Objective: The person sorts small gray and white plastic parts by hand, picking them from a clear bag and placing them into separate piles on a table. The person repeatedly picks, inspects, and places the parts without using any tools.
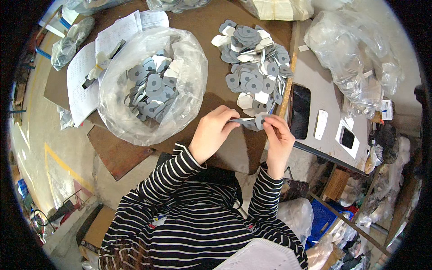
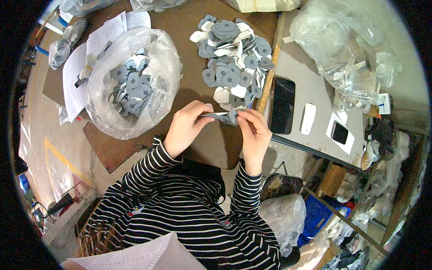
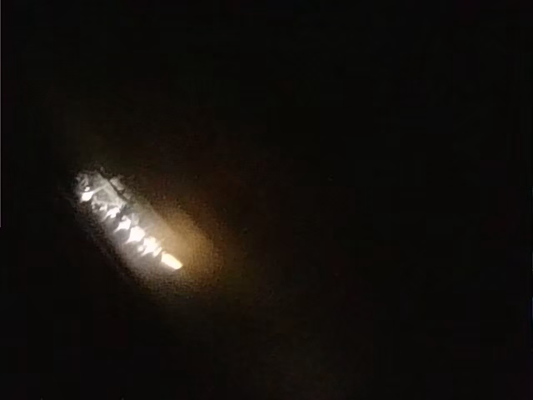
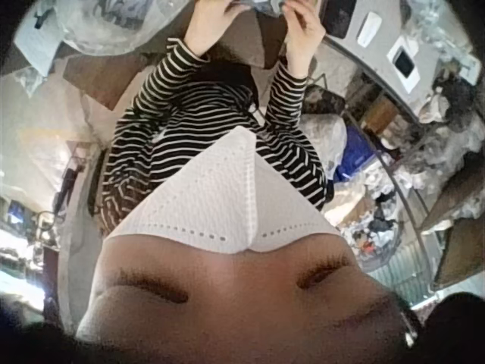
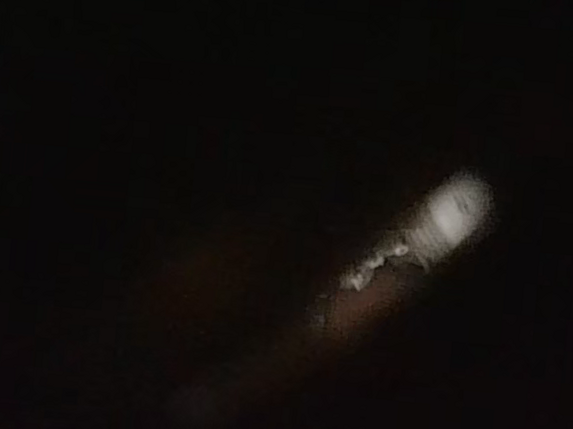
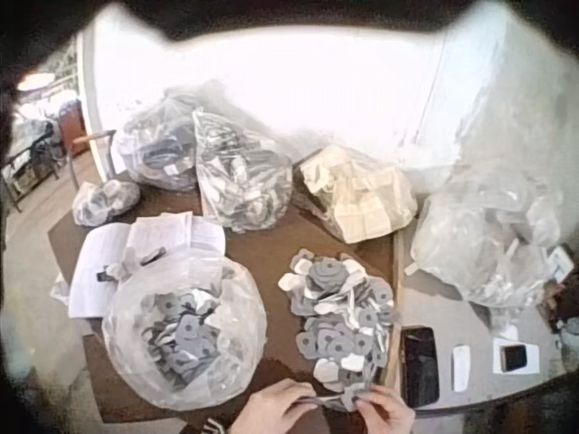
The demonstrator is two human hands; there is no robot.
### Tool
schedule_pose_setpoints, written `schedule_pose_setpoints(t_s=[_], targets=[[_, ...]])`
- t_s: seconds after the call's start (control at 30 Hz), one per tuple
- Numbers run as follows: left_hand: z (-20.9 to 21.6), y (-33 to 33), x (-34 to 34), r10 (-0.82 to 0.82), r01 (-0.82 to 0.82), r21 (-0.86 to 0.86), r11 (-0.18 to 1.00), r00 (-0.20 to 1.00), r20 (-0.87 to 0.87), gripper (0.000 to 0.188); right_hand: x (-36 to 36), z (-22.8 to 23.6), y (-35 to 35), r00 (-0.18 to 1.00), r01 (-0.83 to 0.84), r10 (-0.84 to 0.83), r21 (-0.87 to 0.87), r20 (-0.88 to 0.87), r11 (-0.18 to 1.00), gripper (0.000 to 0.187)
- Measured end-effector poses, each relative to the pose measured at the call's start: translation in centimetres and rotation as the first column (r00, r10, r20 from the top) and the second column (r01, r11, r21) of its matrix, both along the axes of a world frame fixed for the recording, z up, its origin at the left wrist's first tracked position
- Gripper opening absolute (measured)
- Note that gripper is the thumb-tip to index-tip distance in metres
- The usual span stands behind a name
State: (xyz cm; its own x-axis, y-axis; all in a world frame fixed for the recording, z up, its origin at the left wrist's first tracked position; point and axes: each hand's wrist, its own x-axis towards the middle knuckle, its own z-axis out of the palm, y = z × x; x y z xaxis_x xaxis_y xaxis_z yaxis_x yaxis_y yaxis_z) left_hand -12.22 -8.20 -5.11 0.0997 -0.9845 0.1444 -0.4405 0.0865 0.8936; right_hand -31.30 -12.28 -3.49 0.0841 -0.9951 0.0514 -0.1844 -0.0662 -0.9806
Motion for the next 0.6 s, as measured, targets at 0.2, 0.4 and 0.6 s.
schedule_pose_setpoints(t_s=[0.2, 0.4, 0.6], targets=[[1.5, 1.5, 1.9, 0.158, -0.11, 0.151, 0.982, 0.923, -0.351, 0.021, 3.2, 1.8, -0.6, 0.98, -0.164, 0.143, -0.159, -0.135, 0.974, 0.018], [4.6, 3.4, 3.8, 0.202, -0.084, 0.254, 0.964, 0.849, -0.488, 0.018, 6.2, 3.4, -0.7, 0.935, -0.351, 0.33, -0.184, -0.131, 0.918, 0.021], [5.4, 4.9, 5.8, 0.213, -0.182, 0.114, 0.977, 0.889, -0.406, 0.021, 9.2, 6.0, -0.6, 0.913, -0.407, 0.408, -0.137, -0.019, 0.903, 0.013]])
